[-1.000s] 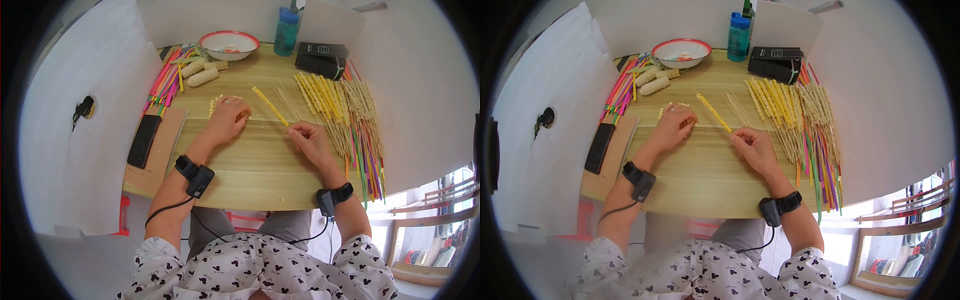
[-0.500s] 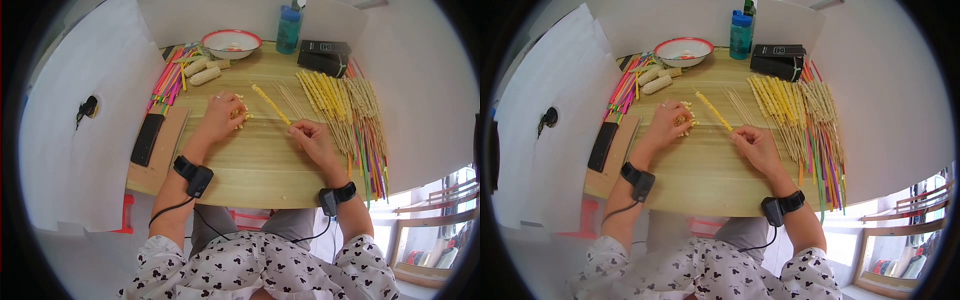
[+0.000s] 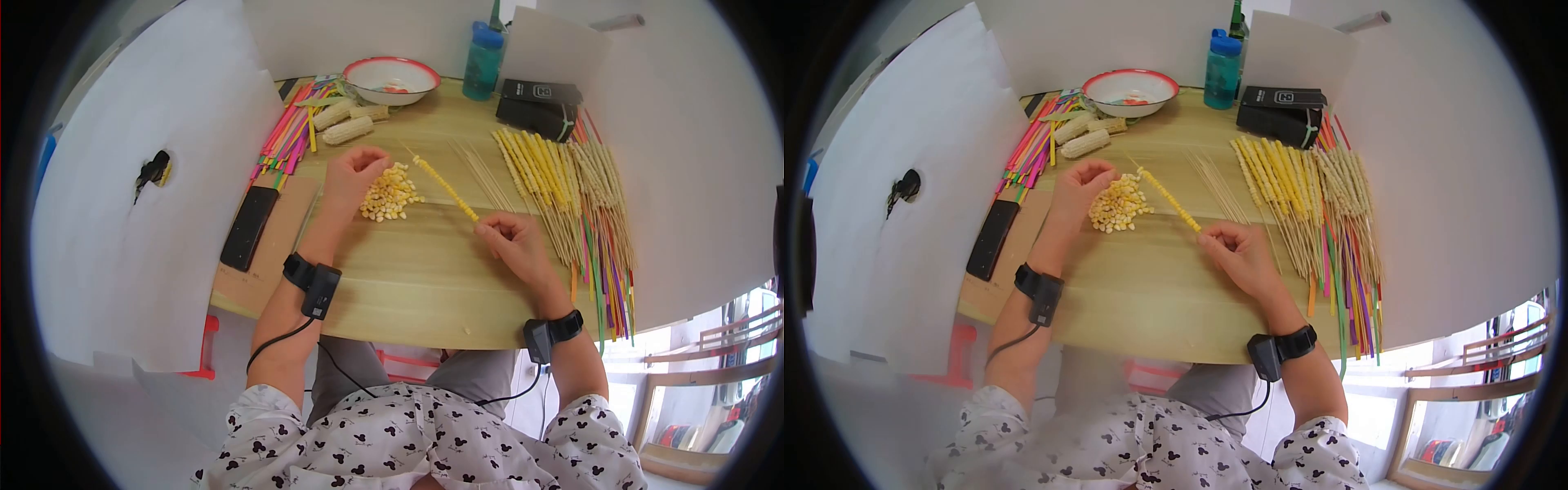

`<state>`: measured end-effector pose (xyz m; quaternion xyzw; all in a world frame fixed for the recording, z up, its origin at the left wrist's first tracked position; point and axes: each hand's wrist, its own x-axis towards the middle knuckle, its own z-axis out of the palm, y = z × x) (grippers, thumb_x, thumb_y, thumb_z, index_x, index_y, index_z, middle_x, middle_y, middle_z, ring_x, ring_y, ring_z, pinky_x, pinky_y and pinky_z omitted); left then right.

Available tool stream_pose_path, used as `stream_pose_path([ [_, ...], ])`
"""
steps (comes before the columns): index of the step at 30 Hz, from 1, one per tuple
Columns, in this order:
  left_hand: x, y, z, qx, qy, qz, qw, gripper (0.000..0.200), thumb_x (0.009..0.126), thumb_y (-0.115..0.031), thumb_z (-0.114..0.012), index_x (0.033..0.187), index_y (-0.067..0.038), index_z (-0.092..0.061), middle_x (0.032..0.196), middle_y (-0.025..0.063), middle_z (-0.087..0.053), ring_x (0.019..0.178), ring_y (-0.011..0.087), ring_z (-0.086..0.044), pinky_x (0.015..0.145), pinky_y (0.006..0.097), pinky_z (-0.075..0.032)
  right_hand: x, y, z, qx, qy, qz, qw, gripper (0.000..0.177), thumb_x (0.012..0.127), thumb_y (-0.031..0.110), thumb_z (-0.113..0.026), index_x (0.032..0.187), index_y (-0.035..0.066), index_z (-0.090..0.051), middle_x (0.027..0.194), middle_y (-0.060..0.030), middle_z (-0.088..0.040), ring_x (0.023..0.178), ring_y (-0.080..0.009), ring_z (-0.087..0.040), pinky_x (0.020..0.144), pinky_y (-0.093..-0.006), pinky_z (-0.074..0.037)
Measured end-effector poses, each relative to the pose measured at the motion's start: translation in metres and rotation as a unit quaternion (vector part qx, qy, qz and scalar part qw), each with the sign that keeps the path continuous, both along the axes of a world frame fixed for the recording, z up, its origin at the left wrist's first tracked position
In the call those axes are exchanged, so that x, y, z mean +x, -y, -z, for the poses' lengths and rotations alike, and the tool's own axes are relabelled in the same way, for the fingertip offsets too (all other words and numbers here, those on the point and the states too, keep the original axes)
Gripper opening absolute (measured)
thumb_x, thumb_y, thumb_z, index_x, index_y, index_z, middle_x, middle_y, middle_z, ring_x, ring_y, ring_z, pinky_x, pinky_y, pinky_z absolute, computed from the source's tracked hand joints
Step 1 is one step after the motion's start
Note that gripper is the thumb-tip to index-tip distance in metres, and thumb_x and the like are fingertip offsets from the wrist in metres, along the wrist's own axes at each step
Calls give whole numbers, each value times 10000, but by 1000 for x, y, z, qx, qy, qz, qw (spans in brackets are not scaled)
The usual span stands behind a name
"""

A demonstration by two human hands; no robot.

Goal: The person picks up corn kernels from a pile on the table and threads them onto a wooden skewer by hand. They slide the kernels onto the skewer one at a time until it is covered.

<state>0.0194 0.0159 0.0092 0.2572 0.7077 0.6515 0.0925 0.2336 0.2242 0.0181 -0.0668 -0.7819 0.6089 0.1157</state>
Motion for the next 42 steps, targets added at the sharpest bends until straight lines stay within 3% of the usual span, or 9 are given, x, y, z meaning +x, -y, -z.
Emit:
stream_pose_path([
  [2, -6, 8, -4, 96, 43, -11, 994, 159, 866, -110, -687, 980, -1, -678, 909, 54, -696, 825, 77, -617, 751, 213, -467, 0, 0, 2, 3, -2, -14, 1000, 139, 898, 139, -661, 878, 2, -661, 602, 81, -496, 527, 8, -403, 460, -189, -290],
  [8, -7, 10, -5, 152, 72, -40, 985, 230, 842, -99, -709, 1049, -3, -680, 913, 41, -693, 843, 88, -618, 770, 222, -469, 2, 3, 1, -7, 11, -38, 999, 149, 898, 154, -673, 878, 6, -661, 607, 86, -491, 528, 12, -392, 460, -185, -285],
  [42, -6, 4, 1, 141, 72, -41, 987, 174, 829, -36, -688, 1000, -6, -683, 904, 36, -692, 829, 84, -636, 765, 217, -486, 2, 6, -4, 17, 36, -42, 998, 158, 908, 166, -666, 890, 10, -665, 606, 80, -494, 523, 5, -392, 461, -189, -287],
])
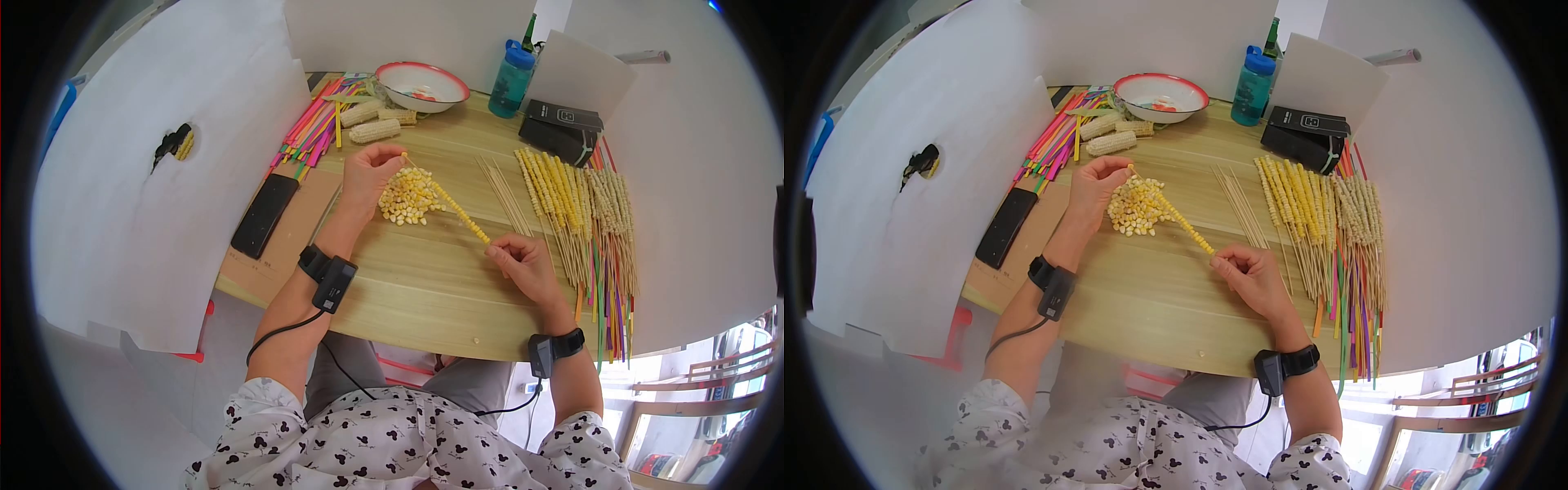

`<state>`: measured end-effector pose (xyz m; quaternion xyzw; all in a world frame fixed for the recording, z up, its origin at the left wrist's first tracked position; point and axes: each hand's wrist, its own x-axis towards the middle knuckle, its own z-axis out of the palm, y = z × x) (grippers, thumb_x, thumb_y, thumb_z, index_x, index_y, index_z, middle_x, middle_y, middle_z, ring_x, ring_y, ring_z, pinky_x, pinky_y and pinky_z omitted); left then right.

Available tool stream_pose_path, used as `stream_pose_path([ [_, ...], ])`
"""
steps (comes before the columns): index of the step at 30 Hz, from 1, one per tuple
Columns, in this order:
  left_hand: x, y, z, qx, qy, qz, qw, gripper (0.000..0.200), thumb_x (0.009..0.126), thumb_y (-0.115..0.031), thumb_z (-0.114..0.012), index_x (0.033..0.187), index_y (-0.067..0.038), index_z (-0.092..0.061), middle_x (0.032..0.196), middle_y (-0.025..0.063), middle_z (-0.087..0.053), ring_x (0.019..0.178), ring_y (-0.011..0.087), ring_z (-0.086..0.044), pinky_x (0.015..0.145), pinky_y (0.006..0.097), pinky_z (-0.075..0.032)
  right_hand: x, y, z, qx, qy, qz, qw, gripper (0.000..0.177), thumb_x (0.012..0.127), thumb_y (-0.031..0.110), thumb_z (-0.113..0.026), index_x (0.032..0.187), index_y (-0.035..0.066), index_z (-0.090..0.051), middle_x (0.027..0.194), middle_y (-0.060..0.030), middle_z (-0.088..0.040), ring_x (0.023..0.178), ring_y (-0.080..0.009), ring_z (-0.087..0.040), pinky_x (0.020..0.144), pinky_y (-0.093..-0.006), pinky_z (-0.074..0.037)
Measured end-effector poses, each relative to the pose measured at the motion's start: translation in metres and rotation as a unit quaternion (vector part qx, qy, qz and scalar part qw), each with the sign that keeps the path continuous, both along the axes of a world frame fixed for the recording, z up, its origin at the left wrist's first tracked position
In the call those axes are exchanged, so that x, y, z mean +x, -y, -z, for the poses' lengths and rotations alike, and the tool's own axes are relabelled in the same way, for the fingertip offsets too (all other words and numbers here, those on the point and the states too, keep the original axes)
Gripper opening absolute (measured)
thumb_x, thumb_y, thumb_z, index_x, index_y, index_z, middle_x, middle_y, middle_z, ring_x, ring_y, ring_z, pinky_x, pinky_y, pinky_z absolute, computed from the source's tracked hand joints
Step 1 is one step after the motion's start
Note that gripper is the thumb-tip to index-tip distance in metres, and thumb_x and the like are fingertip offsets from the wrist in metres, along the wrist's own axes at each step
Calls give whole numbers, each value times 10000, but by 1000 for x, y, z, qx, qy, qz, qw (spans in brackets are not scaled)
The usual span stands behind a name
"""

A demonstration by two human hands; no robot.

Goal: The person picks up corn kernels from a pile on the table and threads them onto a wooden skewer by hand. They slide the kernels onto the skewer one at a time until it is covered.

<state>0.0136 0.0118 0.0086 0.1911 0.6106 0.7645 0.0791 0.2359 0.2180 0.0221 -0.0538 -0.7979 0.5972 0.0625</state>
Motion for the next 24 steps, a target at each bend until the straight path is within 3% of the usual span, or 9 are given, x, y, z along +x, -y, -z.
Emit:
stream_pose_path([
  [6, 0, -3, 2, -23, -53, -36, 998, 130, 815, -26, -676, 941, -2, -695, 831, 29, -687, 749, 70, -618, 684, 217, -489, -1, -2, 5, 5, 2, 1, 1000, 162, 908, 169, -665, 888, 9, -665, 600, 81, -491, 525, 3, -390, 463, -193, -289],
  [8, 2, -2, 1, -81, -126, -68, 986, 126, 808, -40, -665, 923, 2, -699, 794, 24, -684, 723, 64, -611, 659, 224, -490, -1, 0, 2, 5, 3, 1, 1000, 161, 908, 168, -664, 888, 9, -665, 602, 80, -491, 526, 3, -390, 464, -193, -289],
  [20, 18, -4, -8, -156, -239, -131, 949, 155, 807, -46, -649, 945, 9, -695, 809, 59, -692, 720, 97, -621, 675, 251, -496, 0, -2, 1, -4, 8, -6, 1000, 157, 912, 161, -658, 886, 5, -660, 605, 79, -490, 525, 3, -391, 462, -194, -288],
  [24, 19, -6, -8, -139, -227, -135, 955, 141, 821, -62, -661, 944, 1, -691, 814, 28, -684, 743, 86, -591, 710, 242, -482, -1, -2, 1, -10, 10, -9, 1000, 158, 912, 165, -660, 886, 9, -661, 604, 78, -492, 522, 3, -394, 460, -191, -288],
])
